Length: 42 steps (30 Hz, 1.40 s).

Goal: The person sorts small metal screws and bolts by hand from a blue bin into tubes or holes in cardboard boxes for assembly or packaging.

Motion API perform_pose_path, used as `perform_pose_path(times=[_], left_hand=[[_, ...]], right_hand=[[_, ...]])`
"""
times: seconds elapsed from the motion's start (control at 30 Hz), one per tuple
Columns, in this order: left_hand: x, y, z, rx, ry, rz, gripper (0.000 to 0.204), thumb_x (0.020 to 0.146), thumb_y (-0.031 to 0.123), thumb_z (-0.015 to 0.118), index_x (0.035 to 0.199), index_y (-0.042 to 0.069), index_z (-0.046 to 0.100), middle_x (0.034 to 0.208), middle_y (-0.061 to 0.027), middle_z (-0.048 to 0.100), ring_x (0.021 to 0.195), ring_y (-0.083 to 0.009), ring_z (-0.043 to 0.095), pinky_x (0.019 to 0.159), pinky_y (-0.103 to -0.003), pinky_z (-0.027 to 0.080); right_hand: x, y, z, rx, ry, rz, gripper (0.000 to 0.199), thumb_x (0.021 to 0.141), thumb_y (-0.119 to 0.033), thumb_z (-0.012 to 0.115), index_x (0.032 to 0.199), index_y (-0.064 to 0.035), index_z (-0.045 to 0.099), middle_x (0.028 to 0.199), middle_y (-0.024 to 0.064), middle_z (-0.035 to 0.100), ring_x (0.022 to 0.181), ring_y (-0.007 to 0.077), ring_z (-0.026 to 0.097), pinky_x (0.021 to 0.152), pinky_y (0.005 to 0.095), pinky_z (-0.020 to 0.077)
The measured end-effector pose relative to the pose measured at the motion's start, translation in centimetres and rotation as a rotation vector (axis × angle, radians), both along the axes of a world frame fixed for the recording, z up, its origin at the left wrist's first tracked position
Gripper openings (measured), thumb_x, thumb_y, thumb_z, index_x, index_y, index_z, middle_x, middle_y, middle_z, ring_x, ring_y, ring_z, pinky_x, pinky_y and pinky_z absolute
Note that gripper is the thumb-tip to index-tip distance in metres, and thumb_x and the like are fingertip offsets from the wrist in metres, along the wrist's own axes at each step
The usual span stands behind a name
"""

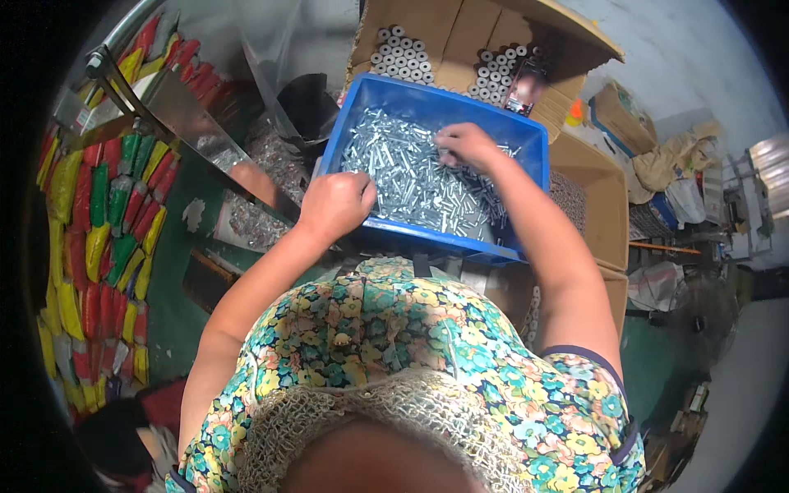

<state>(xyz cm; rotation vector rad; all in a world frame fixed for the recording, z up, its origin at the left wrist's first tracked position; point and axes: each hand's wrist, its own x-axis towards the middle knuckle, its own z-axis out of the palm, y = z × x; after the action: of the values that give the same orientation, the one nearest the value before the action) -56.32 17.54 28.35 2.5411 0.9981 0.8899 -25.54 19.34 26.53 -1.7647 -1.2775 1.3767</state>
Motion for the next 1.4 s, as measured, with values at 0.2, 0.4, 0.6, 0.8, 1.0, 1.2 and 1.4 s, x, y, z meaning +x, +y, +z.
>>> perform_pose_path(times=[0.2,0.4,0.6,0.8,1.0,1.2,1.4], left_hand=[[-0.6,0.4,0.1,-0.019,-0.048,-0.055,0.023,0.082,0.017,0.06,0.063,0.004,0.061,0.063,-0.0168,0.062,0.06,-0.0366,0.063,0.058,-0.046,0.051],[-1.2,0.4,0.4,-0.06,-0.057,-0.087,0.021,0.079,0.015,0.058,0.062,0.003,0.062,0.063,-0.0189,0.062,0.059,-0.0369,0.063,0.057,-0.047,0.051],[-0.8,0.6,0.7,-0.067,-0.071,-0.147,0.022,0.079,0.013,0.057,0.061,0.003,0.061,0.063,-0.0187,0.062,0.058,-0.036,0.063,0.056,-0.046,0.051],[-1.8,0.8,0.3,-0.111,-0.081,-0.137,0.021,0.08,0.014,0.059,0.063,0.002,0.059,0.063,-0.0183,0.061,0.059,-0.0377,0.062,0.056,-0.047,0.049],[-1.7,1.1,-1.6,-0.112,-0.088,-0.254,0.015,0.075,0.013,0.059,0.062,0.005,0.061,0.064,-0.0161,0.062,0.059,-0.035,0.063,0.057,-0.047,0.05],[-1.5,0.9,-1.9,-0.178,-0.229,-0.243,0.015,0.073,0.015,0.06,0.062,0.005,0.062,0.065,-0.0156,0.063,0.061,-0.0337,0.064,0.059,-0.045,0.052],[-1.9,0.9,-1.0,-0.112,-0.081,-0.184,0.019,0.078,0.015,0.059,0.063,0.004,0.061,0.066,-0.0159,0.063,0.061,-0.035,0.063,0.058,-0.047,0.051]], right_hand=[[-3.4,2.2,-3.9,0.291,-0.975,0.467,0.014,0.083,-0.011,0.06,0.09,-0.0005,0.065,0.086,0.0224,0.065,0.078,0.0396,0.062,0.072,0.043,0.0499],[-2.9,0.2,-4.3,0.505,-0.724,0.394,0.016,0.083,-0.016,0.064,0.084,0.0,0.066,0.081,0.0219,0.064,0.078,0.038,0.062,0.071,0.043,0.0486],[-4.0,2.9,-6.5,0.353,-1.037,0.197,0.022,0.081,-0.021,0.071,0.081,0.0012,0.067,0.069,0.0212,0.064,0.062,0.0339,0.064,0.063,0.0428,0.0498],[-5.3,3.0,-5.4,0.14,-0.662,0.067,0.03,0.081,-0.026,0.072,0.076,0.0031,0.066,0.07,0.0237,0.063,0.065,0.0362,0.063,0.065,0.0459,0.0491],[-4.3,4.0,-5.8,0.08,-0.905,0.074,0.041,0.074,-0.035,0.075,0.076,0.0054,0.068,0.076,0.0257,0.066,0.068,0.0349,0.064,0.065,0.0457,0.0486],[-1.9,0.8,-2.7,0.237,-0.76,-0.049,0.032,0.086,-0.027,0.067,0.069,0.0003,0.062,0.058,0.009,0.058,0.047,0.0154,0.053,0.043,0.0323,0.0398],[-15.3,5.2,5.2,0.215,-0.109,0.056,0.027,0.094,-0.021,0.059,0.074,-0.0026,0.056,0.057,0.0021,0.05,0.045,0.0105,0.042,0.041,0.0289,0.0306]])
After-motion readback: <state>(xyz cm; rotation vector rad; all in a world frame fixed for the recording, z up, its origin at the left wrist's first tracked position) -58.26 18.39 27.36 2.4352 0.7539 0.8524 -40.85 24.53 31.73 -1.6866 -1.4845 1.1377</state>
